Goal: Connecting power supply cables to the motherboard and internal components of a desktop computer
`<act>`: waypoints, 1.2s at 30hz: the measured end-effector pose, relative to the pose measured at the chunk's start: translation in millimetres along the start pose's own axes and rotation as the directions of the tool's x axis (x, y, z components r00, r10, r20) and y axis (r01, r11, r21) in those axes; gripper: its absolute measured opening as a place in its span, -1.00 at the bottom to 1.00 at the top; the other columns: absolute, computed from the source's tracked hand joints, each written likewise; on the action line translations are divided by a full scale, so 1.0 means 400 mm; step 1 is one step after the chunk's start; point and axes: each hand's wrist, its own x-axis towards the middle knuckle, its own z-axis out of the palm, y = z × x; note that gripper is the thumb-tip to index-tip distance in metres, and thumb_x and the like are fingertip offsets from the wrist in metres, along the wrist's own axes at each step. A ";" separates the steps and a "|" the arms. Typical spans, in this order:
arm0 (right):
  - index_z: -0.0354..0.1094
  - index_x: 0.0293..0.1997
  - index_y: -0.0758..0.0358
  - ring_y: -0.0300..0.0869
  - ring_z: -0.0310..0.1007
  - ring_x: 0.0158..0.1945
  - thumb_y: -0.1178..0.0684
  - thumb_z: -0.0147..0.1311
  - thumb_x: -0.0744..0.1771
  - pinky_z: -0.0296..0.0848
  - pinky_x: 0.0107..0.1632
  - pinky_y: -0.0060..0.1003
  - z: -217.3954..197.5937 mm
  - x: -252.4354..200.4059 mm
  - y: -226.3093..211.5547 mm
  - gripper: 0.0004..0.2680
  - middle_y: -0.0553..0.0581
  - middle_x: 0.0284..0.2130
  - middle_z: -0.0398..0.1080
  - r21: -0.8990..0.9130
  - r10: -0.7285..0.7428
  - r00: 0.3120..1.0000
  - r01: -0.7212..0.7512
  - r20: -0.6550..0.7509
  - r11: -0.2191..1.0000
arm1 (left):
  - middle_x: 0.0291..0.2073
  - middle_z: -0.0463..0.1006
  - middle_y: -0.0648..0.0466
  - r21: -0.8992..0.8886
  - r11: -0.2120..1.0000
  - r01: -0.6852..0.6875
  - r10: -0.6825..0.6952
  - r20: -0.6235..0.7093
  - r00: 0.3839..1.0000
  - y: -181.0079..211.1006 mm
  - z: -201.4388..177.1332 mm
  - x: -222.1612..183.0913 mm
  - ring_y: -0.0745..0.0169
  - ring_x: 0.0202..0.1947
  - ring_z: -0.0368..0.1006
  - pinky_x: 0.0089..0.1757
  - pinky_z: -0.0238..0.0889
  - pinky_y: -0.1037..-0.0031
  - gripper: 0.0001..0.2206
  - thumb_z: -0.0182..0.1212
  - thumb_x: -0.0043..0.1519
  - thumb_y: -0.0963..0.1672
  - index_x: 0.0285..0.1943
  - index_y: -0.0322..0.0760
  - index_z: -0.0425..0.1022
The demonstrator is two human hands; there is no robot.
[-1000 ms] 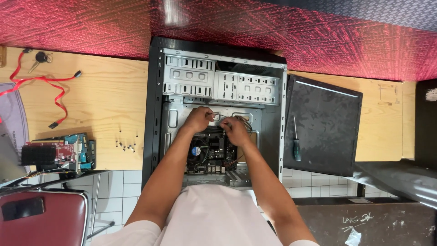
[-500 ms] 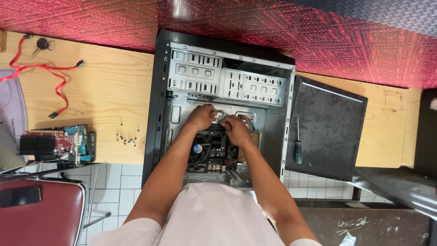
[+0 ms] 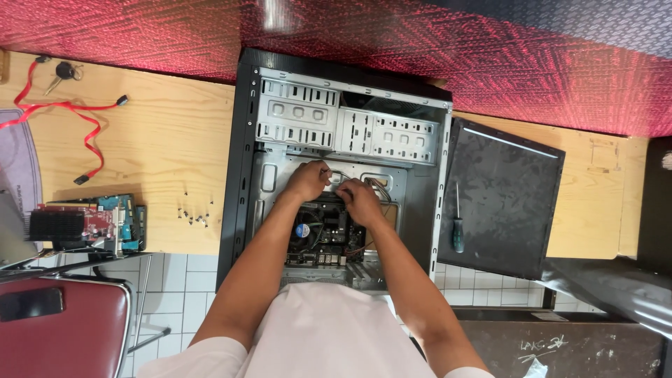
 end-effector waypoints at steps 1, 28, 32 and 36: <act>0.48 -0.05 0.10 0.20 0.48 0.05 0.03 0.08 0.40 0.48 0.06 0.20 -0.002 -0.002 -0.004 -0.90 0.20 -0.15 0.49 -0.011 0.000 1.000 0.001 0.009 1.000 | -0.29 0.71 -0.05 0.005 1.000 -0.004 0.004 -0.001 1.000 -0.008 0.002 0.006 -0.09 -0.14 0.63 -0.08 0.45 0.12 -0.75 0.06 0.38 -0.12 0.08 -0.39 0.56; 0.52 -0.10 0.12 0.23 0.53 -0.02 -0.01 0.11 0.36 0.50 0.02 0.14 -0.056 0.009 -0.079 -0.87 0.27 -0.21 0.53 -0.086 0.123 0.985 -0.113 0.124 0.990 | -0.15 0.66 -0.23 0.019 0.998 -0.057 0.058 -0.015 0.998 0.004 0.003 -0.008 -0.37 -0.03 0.56 -0.05 0.45 -0.15 -0.73 0.03 0.41 -0.12 0.15 -0.36 0.54; 0.51 -0.06 0.11 0.30 0.52 0.00 -0.01 0.09 0.37 0.49 0.03 0.18 -0.060 0.014 -0.086 -0.86 0.33 -0.18 0.54 -0.118 0.146 0.978 -0.128 0.152 0.985 | -0.14 0.67 -0.21 0.057 0.997 -0.050 0.051 -0.014 0.999 0.001 0.001 -0.004 -0.37 -0.04 0.57 -0.05 0.45 -0.14 -0.73 0.05 0.40 -0.10 0.12 -0.33 0.56; 0.50 -0.05 0.09 0.29 0.53 0.00 -0.03 0.08 0.38 0.49 0.04 0.17 -0.042 0.024 -0.056 -0.86 0.33 -0.18 0.54 -0.104 0.155 0.975 -0.139 0.162 0.985 | -0.15 0.67 -0.22 0.073 0.996 -0.050 0.052 -0.024 0.998 0.007 -0.001 -0.018 -0.38 -0.04 0.57 -0.05 0.46 -0.14 -0.75 0.06 0.39 -0.09 0.09 -0.31 0.57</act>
